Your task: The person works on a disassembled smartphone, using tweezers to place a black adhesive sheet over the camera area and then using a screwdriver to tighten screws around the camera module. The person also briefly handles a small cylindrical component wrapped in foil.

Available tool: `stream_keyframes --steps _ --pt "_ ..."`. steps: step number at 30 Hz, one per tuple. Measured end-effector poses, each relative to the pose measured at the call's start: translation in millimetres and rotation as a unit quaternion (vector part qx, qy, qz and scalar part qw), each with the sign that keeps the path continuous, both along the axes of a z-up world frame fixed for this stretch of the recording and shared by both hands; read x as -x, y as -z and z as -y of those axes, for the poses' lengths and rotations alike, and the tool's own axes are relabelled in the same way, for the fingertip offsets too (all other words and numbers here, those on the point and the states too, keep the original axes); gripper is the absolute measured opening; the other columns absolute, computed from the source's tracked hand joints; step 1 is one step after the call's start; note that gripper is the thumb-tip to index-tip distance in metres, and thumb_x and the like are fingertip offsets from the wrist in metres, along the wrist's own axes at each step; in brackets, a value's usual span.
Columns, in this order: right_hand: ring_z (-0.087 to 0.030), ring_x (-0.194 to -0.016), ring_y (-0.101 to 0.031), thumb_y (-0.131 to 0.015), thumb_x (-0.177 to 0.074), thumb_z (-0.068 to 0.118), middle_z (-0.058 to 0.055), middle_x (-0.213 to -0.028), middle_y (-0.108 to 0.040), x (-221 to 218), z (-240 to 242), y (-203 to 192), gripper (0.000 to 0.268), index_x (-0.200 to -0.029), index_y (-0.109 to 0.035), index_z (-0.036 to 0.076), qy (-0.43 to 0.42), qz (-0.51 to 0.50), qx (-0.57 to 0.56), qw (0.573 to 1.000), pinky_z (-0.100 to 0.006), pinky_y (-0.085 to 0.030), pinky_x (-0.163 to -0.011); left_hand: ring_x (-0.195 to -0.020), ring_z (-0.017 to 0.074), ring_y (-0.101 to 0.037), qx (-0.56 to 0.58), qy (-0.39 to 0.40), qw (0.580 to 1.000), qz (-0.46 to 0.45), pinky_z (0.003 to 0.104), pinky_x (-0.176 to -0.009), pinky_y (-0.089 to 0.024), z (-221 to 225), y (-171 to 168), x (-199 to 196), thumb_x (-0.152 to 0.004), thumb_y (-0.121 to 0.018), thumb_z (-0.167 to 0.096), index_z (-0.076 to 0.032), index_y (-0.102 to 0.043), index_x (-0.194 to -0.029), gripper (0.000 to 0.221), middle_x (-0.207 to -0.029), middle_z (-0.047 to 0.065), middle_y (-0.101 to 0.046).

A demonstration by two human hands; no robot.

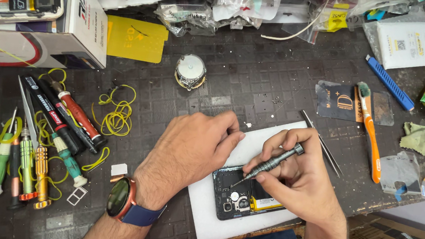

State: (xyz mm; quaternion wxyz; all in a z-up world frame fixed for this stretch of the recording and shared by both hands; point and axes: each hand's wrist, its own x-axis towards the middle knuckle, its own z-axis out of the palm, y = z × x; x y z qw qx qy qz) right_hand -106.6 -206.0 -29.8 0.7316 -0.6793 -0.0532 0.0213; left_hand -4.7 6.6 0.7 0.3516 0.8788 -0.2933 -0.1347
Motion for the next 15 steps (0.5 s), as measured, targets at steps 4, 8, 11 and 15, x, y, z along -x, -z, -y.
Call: stream_keyframes --steps 4,8,11,15 --pt "-0.030 -0.101 -0.075 -0.064 -0.081 -0.023 -0.015 -0.107 -0.052 0.0 -0.5 -1.3 0.056 -0.115 -0.030 0.006 -0.002 0.001 0.005 1.000 -0.029 -0.066 -0.073 -0.061 0.0308 -0.072 -0.010 0.002 1.000 -0.008 0.045 -0.060 -0.057 0.8 0.2 0.8 -0.096 -0.063 -0.035 -0.012 -0.068 -0.093 0.023 -0.061 0.009 -0.070" --pt "-0.030 -0.102 -0.075 -0.064 -0.081 -0.022 -0.015 -0.106 -0.053 -1.0 -1.5 -2.1 0.055 -0.114 -0.030 0.007 -0.018 -0.015 0.009 1.000 -0.027 -0.065 -0.071 -0.060 0.0301 -0.072 -0.002 0.003 1.000 0.000 0.044 -0.059 -0.057 0.5 -0.3 0.1 -0.095 -0.064 -0.034 -0.012 -0.068 -0.093 0.023 -0.062 0.008 -0.071" --pt "-0.030 -0.103 -0.076 -0.064 -0.082 -0.022 -0.015 -0.106 -0.053 -0.9 -1.2 -2.1 0.055 -0.114 -0.030 0.007 -0.029 -0.021 0.008 0.999 -0.026 -0.063 -0.069 -0.059 0.0301 -0.072 0.001 0.003 1.000 0.004 0.044 -0.058 -0.057 0.6 1.1 0.9 -0.095 -0.064 -0.034 -0.012 -0.067 -0.093 0.023 -0.062 0.007 -0.071" --pt "-0.030 -0.103 -0.076 -0.065 -0.082 -0.022 -0.016 -0.106 -0.054 -0.7 -1.3 -2.2 0.056 -0.113 -0.030 0.007 -0.029 -0.033 0.009 0.999 -0.024 -0.061 -0.066 -0.060 0.0307 -0.072 0.003 0.004 1.000 0.010 0.044 -0.058 -0.056 0.7 2.2 0.3 -0.095 -0.065 -0.034 -0.012 -0.068 -0.092 0.022 -0.062 0.007 -0.071"
